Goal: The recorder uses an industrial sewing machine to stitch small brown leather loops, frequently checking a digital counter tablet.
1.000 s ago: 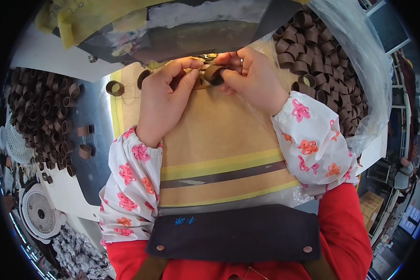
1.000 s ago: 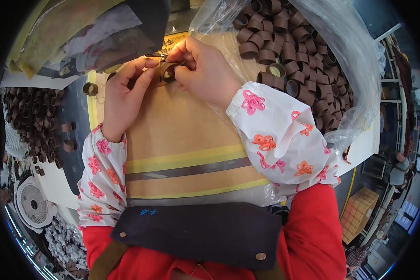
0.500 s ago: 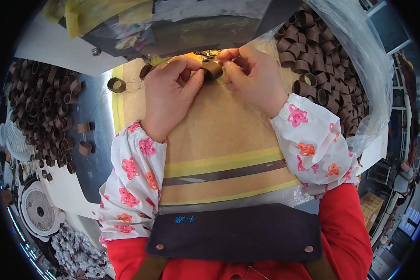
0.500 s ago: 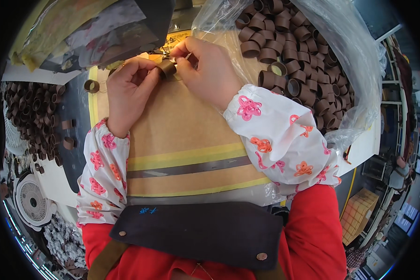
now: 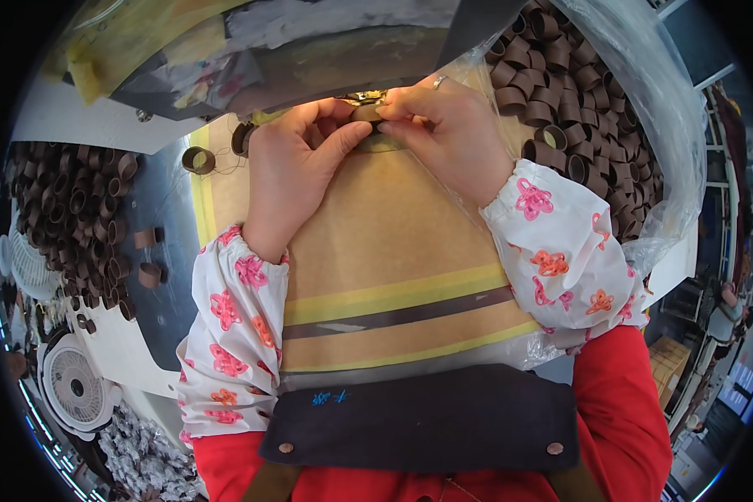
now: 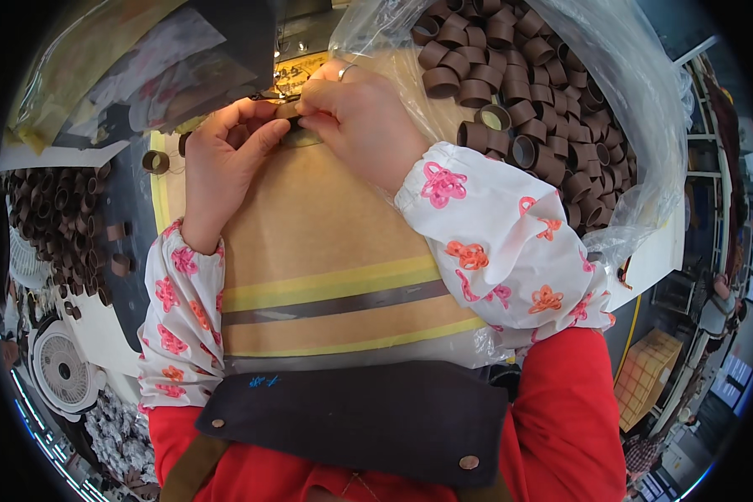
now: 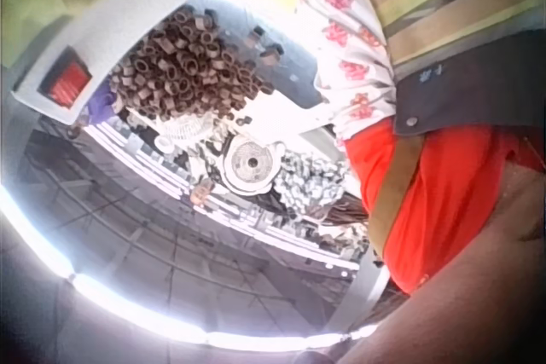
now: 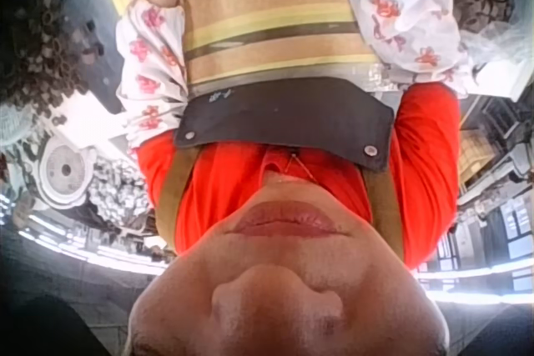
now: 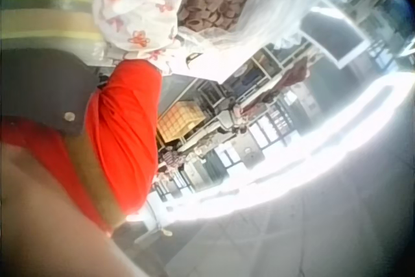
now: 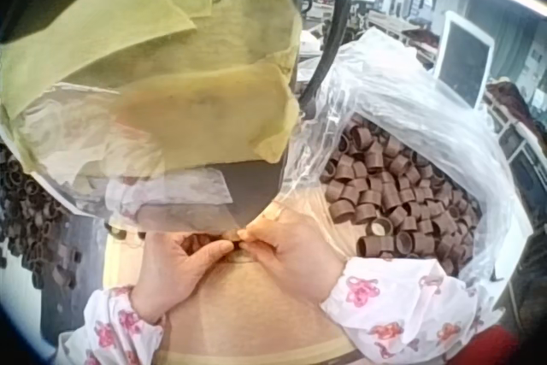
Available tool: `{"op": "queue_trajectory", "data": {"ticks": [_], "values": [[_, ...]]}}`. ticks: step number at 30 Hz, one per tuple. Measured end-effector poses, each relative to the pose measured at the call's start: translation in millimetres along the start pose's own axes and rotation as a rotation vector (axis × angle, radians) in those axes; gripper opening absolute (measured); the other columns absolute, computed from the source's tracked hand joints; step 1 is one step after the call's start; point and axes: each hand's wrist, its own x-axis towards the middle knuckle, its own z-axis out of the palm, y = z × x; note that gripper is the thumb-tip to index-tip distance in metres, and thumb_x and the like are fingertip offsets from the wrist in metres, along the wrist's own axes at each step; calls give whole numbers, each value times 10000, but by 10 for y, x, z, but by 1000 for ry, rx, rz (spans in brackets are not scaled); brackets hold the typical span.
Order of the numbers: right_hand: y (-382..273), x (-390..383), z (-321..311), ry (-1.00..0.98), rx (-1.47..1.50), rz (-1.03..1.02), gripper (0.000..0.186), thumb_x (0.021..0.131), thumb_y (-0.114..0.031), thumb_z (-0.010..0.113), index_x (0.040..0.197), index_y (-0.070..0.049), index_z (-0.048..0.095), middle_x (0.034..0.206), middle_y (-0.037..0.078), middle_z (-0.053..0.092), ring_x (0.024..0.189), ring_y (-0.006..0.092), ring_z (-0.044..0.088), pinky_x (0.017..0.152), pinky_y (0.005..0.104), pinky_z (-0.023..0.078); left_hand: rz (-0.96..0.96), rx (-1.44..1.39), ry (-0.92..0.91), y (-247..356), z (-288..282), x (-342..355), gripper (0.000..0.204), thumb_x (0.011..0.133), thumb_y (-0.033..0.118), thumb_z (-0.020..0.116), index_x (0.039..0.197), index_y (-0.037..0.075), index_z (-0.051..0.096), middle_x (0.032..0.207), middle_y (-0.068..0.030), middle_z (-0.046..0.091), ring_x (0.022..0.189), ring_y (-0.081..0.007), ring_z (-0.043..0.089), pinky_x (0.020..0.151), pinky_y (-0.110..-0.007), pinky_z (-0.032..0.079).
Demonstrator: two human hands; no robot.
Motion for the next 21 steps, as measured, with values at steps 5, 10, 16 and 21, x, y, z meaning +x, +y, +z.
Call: {"op": "queue_trajectory", "data": {"ticks": [5, 10, 16, 21], "values": [[24, 54, -39, -46, 67, 99, 131, 759, -105, 639, 827, 7, 640, 653, 78, 582, 566, 122, 532, 508, 251, 408, -56, 35, 4, 35, 39, 55, 276, 717, 212, 699, 851, -23, 649, 633, -42, 617, 550, -73, 543, 519, -208, 419], [23, 104, -27, -40, 21, 103, 162, 754, -127, 624, 773, 32, 640, 534, 74, 535, 488, 135, 497, 482, 269, 379, -147, 80, -9, 67, 49, 77, 261, 726, 199, 697, 867, -16, 651, 689, -42, 644, 602, -62, 560, 570, -197, 434], [12, 102, 39, 42, -91, 12, 127, 729, -113, 639, 764, 8, 653, 562, 100, 550, 509, 177, 512, 485, 293, 383, -266, 145, -40, 103, 14, 100, 260, 733, 192, 707, 891, -6, 650, 724, -15, 651, 646, -18, 547, 605, -153, 425], [9, 72, 37, 65, -156, -8, 106, 721, -110, 646, 755, -10, 640, 623, 100, 552, 533, 213, 519, 501, 313, 394, -202, 133, -45, 85, 18, 121, 255, 731, 211, 708, 866, 3, 651, 661, 25, 612, 589, -6, 499, 547, -155, 390]]}}
